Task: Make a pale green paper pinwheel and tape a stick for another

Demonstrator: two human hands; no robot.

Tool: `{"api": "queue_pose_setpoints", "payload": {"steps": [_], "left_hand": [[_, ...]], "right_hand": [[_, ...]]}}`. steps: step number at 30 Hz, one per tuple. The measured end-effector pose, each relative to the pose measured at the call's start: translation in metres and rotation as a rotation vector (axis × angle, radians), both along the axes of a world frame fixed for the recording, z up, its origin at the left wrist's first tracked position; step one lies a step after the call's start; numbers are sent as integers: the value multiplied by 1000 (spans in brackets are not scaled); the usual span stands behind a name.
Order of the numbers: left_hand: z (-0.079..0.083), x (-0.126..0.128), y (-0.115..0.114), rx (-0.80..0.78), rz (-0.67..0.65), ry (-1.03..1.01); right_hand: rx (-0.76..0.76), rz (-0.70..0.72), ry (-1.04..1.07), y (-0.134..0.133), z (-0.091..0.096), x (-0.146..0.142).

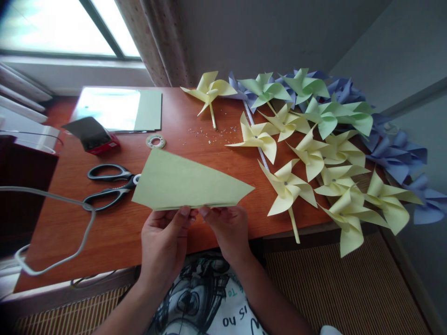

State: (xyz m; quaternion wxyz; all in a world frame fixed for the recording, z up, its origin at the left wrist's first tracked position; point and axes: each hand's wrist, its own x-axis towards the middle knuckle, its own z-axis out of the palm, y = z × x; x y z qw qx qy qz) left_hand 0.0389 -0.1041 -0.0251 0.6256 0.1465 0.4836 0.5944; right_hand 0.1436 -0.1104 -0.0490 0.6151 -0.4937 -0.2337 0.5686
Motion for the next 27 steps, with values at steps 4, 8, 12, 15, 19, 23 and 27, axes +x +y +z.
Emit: {"api": "queue_pose_setpoints", "payload": {"steps": [4, 8, 12, 15, 19, 23, 27], "left_hand": [[-1, 1, 0, -3, 11, 17], [-1, 2, 0, 4, 16, 12], [-3, 2, 0, 13, 9, 17], [-4, 2, -1, 13, 17, 38], [-6, 2, -3, 22, 47, 86], [-6, 2, -4, 18, 64, 94], [-4, 1, -2, 32, 20, 84]], "right_hand": [[0, -23, 7, 1, 1, -1], [13, -49, 22, 1, 2, -3], [8, -63, 38, 0, 2, -4], [43, -70, 56, -1, 1, -4], [45, -67, 31, -1, 2, -6], [29, -78, -16, 0, 2, -6], [29, -83, -37, 1, 2, -3]]}}
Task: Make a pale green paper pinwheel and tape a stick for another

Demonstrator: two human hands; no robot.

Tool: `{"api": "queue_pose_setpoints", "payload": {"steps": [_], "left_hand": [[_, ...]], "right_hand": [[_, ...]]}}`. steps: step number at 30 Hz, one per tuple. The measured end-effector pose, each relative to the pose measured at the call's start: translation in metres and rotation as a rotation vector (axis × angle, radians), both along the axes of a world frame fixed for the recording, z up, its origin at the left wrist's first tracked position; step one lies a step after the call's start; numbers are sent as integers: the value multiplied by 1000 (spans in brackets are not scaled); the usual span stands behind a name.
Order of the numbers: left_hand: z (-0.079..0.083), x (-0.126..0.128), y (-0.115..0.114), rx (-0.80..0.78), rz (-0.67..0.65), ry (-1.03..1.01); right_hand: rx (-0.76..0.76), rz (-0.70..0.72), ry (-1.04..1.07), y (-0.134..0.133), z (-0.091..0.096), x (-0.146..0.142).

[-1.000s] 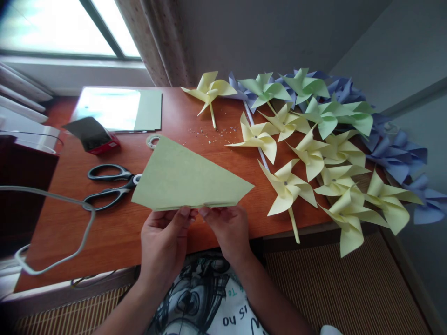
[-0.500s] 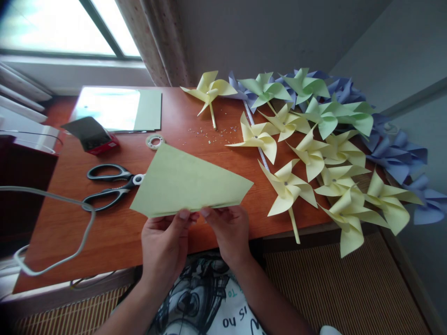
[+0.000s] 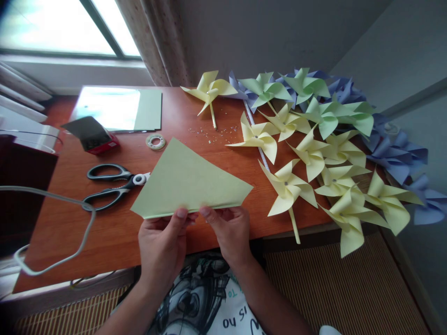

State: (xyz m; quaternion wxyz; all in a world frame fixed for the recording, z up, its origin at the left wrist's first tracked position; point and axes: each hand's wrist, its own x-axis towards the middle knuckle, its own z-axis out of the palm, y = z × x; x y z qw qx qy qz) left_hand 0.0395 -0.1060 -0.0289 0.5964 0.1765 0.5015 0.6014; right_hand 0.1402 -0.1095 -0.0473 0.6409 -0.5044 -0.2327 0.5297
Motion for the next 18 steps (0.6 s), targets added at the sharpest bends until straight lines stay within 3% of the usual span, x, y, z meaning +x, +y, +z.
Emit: {"api": "queue_pose_setpoints", "payload": {"steps": [8, 18], "left_hand": [[7, -3, 4, -12, 42, -17], [10, -1, 5, -8, 61, -53]], "right_hand": [[27, -133, 8, 4, 4, 13], [139, -152, 147, 5, 8, 12]]}}
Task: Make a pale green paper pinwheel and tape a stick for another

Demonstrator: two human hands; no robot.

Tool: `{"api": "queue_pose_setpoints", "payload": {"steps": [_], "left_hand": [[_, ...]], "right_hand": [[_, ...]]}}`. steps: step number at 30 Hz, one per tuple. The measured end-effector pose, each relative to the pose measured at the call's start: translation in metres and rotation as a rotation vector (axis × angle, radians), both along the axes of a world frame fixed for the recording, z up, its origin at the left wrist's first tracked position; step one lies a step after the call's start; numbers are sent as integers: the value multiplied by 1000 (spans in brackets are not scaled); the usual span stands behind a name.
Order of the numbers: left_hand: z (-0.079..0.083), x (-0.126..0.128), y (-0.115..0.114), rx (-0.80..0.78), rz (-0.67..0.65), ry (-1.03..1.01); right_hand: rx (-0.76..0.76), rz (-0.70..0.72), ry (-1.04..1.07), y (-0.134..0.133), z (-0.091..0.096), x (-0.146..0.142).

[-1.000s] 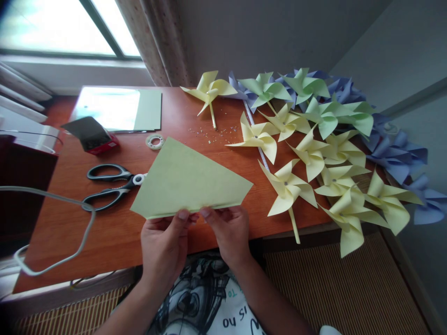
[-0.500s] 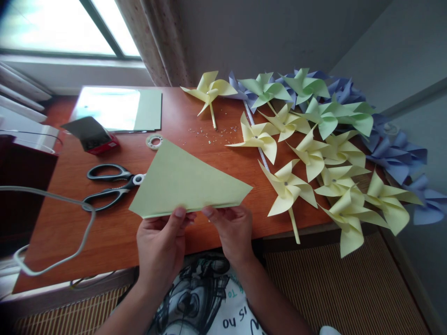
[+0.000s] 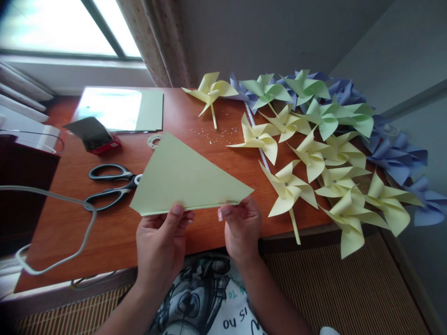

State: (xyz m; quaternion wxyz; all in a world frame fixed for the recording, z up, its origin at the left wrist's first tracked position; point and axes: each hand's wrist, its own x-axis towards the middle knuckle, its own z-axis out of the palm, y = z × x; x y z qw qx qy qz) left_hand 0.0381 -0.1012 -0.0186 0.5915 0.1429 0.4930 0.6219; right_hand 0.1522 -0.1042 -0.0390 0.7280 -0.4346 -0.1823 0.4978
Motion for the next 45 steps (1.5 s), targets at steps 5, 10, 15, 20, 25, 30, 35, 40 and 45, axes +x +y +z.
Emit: {"api": "queue_pose_setpoints", "payload": {"steps": [5, 10, 15, 20, 25, 30, 35, 40, 45], "left_hand": [[-1, 2, 1, 0, -2, -33], [-3, 5, 2, -15, 2, -47], [-6, 7, 2, -36, -8, -55], [-9, 7, 0, -3, -55, -53], [-10, 6, -1, 2, -111, -45], [-8, 5, -1, 18, -115, -52], [-8, 4, 0, 53, -99, -48], [-7, 5, 0, 43, -93, -42], [-7, 5, -1, 52, -108, -34]], "right_hand": [[-22, 162, 15, -3, -3, -10], [-44, 172, -32, -5, -6, -16], [-46, 145, -4, -3, -4, -16], [-64, 118, 8, -3, -4, -17], [-91, 84, 29, -2, -1, -18], [-112, 94, 47, -1, 1, -19], [-105, 106, 21, -3, 1, -20], [-81, 98, 3, -5, -2, -20], [-79, 116, 10, -5, -3, -17]]}}
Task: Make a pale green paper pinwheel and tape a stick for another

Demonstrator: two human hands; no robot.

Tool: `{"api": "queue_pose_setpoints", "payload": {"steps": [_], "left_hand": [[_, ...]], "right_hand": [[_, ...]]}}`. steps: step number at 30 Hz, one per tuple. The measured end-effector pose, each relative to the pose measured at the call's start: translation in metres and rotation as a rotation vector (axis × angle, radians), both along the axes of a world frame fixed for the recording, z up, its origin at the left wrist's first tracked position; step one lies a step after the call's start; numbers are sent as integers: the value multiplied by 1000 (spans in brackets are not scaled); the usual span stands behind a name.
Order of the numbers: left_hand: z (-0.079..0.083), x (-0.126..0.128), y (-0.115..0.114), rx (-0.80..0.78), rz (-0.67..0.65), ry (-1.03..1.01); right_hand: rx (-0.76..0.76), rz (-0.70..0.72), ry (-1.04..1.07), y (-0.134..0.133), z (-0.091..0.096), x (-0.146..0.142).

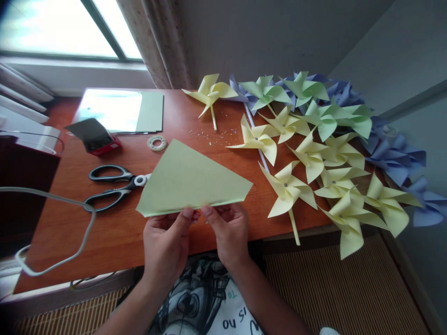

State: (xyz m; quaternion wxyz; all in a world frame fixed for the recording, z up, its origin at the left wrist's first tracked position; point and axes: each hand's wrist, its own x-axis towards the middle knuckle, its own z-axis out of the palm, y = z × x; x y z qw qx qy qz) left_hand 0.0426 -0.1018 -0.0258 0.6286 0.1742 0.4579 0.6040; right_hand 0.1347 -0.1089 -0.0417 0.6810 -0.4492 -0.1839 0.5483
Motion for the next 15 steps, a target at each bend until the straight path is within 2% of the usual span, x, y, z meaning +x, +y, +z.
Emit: {"api": "queue_pose_setpoints", "payload": {"steps": [9, 15], "left_hand": [[-1, -1, -1, -12, 13, 3], [3, -7, 5, -58, 25, 30]], "right_hand": [[-32, -11, -4, 3, 3, 0], [-102, -53, -44, 7, 0, 14]]}}
